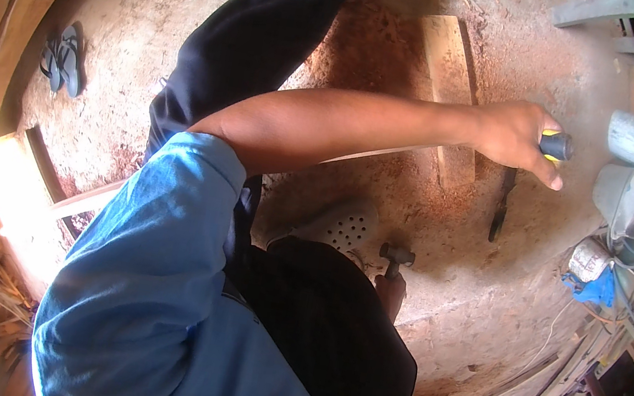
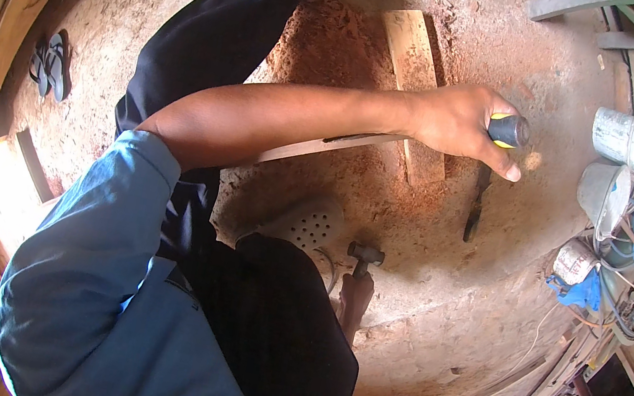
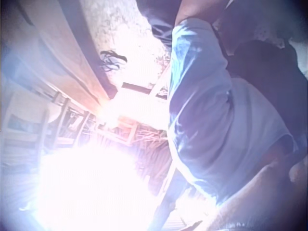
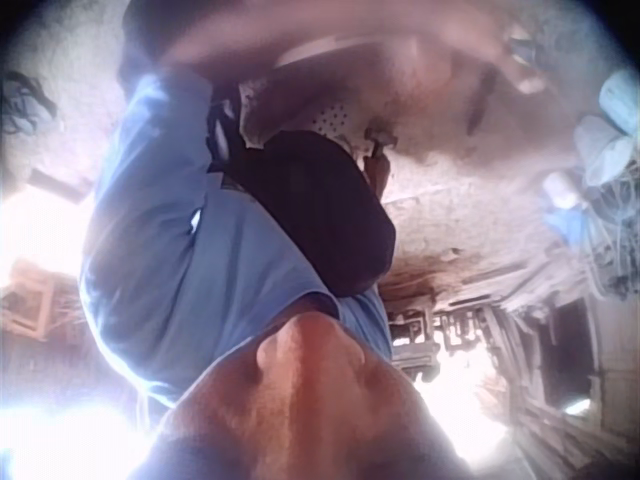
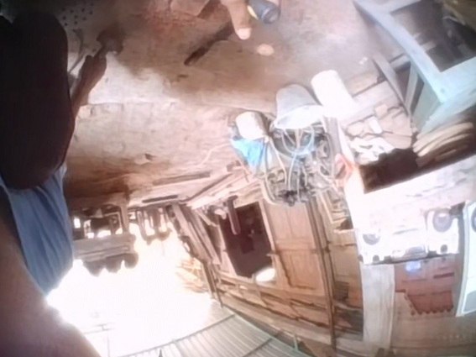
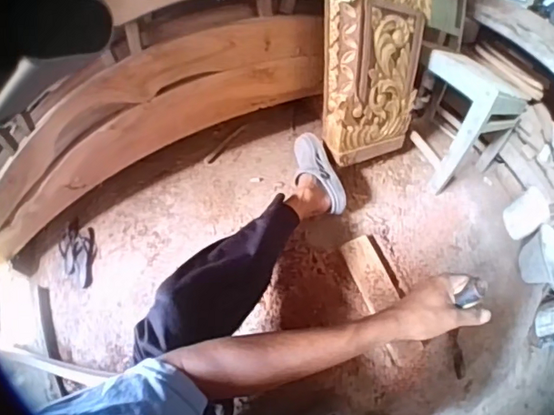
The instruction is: The person uses a power drill to carve a pattern into a wooden plank, then switches to a chisel and hammer to refine the carved area. The work is performed on the floor in a cluttered workshop.
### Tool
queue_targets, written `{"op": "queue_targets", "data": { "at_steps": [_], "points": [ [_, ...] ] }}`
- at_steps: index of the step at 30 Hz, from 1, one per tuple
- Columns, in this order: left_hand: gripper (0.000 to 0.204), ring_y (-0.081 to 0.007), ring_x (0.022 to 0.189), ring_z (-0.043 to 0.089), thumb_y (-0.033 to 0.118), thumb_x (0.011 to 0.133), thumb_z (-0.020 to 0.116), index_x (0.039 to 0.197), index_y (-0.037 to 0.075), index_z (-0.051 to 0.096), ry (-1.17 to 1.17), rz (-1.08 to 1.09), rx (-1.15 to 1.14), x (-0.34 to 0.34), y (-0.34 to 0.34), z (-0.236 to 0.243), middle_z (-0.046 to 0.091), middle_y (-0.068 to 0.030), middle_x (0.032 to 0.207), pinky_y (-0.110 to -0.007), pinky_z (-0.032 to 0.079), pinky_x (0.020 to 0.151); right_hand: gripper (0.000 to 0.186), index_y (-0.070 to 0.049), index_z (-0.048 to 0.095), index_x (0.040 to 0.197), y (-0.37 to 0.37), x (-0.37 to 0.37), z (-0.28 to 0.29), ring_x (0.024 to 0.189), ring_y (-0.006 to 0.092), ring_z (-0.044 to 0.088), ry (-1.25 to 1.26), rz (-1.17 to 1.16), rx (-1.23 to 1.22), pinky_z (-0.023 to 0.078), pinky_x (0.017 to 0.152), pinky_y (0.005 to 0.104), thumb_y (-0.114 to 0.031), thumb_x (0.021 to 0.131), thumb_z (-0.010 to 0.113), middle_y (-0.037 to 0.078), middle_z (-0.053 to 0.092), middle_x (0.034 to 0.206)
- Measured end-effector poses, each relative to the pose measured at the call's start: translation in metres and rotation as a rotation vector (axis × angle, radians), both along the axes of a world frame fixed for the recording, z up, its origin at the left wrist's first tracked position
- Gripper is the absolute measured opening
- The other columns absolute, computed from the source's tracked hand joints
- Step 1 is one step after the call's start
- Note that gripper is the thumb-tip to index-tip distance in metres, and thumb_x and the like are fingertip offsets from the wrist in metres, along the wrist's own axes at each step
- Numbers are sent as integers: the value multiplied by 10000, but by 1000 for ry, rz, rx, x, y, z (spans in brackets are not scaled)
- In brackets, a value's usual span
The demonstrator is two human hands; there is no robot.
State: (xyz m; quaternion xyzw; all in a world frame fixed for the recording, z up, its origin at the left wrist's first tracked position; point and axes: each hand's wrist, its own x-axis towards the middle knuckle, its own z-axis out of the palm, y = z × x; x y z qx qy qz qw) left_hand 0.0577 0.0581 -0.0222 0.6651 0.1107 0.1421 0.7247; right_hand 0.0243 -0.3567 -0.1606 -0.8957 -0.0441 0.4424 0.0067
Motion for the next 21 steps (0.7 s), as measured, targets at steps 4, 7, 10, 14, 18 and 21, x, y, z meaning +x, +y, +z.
{"op": "queue_targets", "data": {
  "at_steps": [4, 7, 10, 14, 18, 21],
  "points": [
    [519, -239, 847, 667, 512, 787, 859, 957, 45, 712, -29, 44, 12, -6, 6, 28, 697, -106, 883, -382, 533, 803, 339, 36, 654, 1060, -12, -3, -12, 768, 369, 723, 3, 112, -14, 565, 705, 470, -201, 821, 695, 232, 721, 880],
    [559, -191, 803, 645, 549, 827, 822, 977, 31, 676, -98, 41, -87, -13, 8, 48, 676, -94, 855, -347, 533, 762, 411, 9, 667, 1120, 0, 11, 8, 946, 410, 711, -114, 381, 25, 560, 846, 487, -327, 890, 722, 218, 735, 1018],
    [634, -171, 806, 639, 599, 857, 778, 1116, 39, 630, -67, 33, -250, -16, -12, 54, 667, -88, 929, -344, 543, 779, 425, -30, 629, 1347, 36, 45, 65, 1136, 283, 695, -338, 145, 421, 543, 948, 401, -290, 1014, 679, 157, 727, 1212],
    [735, -211, 875, 611, 737, 894, 650, 1123, 43, 571, 46, 111, -225, -17, -102, 51, 580, -85, 960, -417, 557, 755, 686, -13, 363, 1569, 99, 68, 118, 1355, 276, 537, -290, -22, 1108, 476, 1076, 433, -185, 993, 693, 175, 499, 1519],
    [696, -360, 1217, 556, 602, 893, 731, 1233, 15, 574, -38, 105, 270, -41, -141, 11, 591, -207, 1220, -475, 453, 1044, 646, -27, 447, 1517, 115, 62, 102, 1080, 183, 591, -292, -305, 1214, 505, 891, 351, -196, 962, 730, 93, 596, 1222],
    [715, -372, 1283, 527, 510, 846, 816, 1323, 35, 573, 234, 355, 677, -105, -120, -44, 577, -207, 1335, -489, 427, 1090, 512, -30, 572, 1396, 106, 66, 97, 829, 122, 561, -113, -328, 962, 473, 713, 290, -225, 952, 737, 16, 598, 954]
  ]
}}
